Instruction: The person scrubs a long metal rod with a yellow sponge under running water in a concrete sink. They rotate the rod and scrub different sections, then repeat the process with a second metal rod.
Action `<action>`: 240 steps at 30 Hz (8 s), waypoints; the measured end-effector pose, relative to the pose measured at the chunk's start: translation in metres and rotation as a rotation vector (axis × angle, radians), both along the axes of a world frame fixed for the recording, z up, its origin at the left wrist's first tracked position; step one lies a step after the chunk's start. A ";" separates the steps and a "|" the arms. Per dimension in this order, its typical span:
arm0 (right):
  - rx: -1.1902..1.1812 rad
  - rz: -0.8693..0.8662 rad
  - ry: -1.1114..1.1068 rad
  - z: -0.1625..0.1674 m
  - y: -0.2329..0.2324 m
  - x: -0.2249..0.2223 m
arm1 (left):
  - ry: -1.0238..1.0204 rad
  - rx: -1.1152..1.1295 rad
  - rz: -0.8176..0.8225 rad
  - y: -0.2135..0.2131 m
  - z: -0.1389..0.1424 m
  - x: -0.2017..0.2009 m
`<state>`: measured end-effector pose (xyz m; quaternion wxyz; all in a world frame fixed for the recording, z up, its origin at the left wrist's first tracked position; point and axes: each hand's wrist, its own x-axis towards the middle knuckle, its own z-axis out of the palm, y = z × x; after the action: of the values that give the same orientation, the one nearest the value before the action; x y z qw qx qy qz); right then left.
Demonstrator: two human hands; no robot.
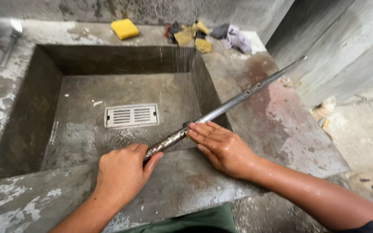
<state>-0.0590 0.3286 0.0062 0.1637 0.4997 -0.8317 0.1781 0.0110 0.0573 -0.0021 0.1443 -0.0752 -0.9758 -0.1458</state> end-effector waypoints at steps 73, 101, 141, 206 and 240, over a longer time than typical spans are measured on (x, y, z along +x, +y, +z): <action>-0.180 -0.082 -0.158 -0.012 -0.018 -0.003 | 0.120 0.098 -0.041 0.010 -0.004 0.018; -0.102 -0.083 -0.076 0.007 -0.022 0.007 | 0.120 0.094 -0.112 0.002 -0.005 0.017; -0.087 -0.049 0.019 -0.005 -0.001 0.019 | 0.160 0.103 -0.154 0.006 -0.011 0.015; -0.060 -0.072 -0.214 0.006 -0.023 -0.013 | -0.101 0.038 -0.019 0.013 0.004 0.012; -0.096 -0.033 -0.069 0.002 -0.014 -0.004 | -0.015 0.116 -0.049 0.010 0.010 0.009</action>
<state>-0.0631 0.3143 0.0080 0.1614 0.4709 -0.8357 0.2321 0.0199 0.0671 0.0075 0.1377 -0.0893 -0.9647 -0.2059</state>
